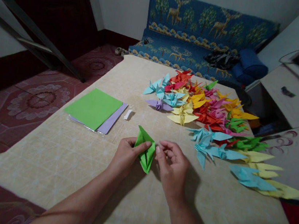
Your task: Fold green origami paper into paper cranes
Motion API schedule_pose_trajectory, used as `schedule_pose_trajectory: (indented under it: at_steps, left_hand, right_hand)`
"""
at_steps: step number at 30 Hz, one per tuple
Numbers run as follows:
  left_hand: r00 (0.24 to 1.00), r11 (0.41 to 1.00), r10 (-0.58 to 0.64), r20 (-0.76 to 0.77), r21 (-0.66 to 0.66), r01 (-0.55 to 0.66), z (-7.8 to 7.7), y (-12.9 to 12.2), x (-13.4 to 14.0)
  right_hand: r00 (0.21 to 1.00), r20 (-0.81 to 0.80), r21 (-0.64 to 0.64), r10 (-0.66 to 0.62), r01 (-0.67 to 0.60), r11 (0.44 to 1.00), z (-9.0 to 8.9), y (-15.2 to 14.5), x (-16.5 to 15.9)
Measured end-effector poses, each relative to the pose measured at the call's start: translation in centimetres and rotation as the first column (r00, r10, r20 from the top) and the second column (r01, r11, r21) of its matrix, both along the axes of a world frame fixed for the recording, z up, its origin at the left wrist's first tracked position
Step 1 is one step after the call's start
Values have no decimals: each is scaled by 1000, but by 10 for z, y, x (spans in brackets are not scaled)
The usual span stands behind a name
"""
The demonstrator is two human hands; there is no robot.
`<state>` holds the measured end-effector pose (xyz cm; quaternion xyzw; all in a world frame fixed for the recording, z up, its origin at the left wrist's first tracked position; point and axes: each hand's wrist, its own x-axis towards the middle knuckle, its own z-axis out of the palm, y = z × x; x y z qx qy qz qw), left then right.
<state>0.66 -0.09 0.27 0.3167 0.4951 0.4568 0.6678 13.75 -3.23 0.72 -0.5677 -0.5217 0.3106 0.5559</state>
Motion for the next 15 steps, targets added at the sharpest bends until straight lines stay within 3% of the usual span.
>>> schedule_pose_trajectory:
  at_steps: [3, 5, 10, 15]
  left_hand:
    - [996, 995, -94, -3, -22, 94, 0, 2, -3]
    - [988, 988, -154, -1, -22, 154, 0, 2, -6]
    - [964, 967, -253, -82, -8, 254, 1, 2, -8]
    - [931, 954, -275, -242, 55, 296, -1, 0, -5]
  right_hand:
    - [988, -144, -155, 58, -80, 985, -3, 6, 8]
    - [976, -182, -194, 121, -157, 969, -3, 9, 12]
    - [970, -170, -188, 176, -208, 960, -5, 13, 17]
    - [973, -109, -166, 204, -220, 961, -10, 13, 14]
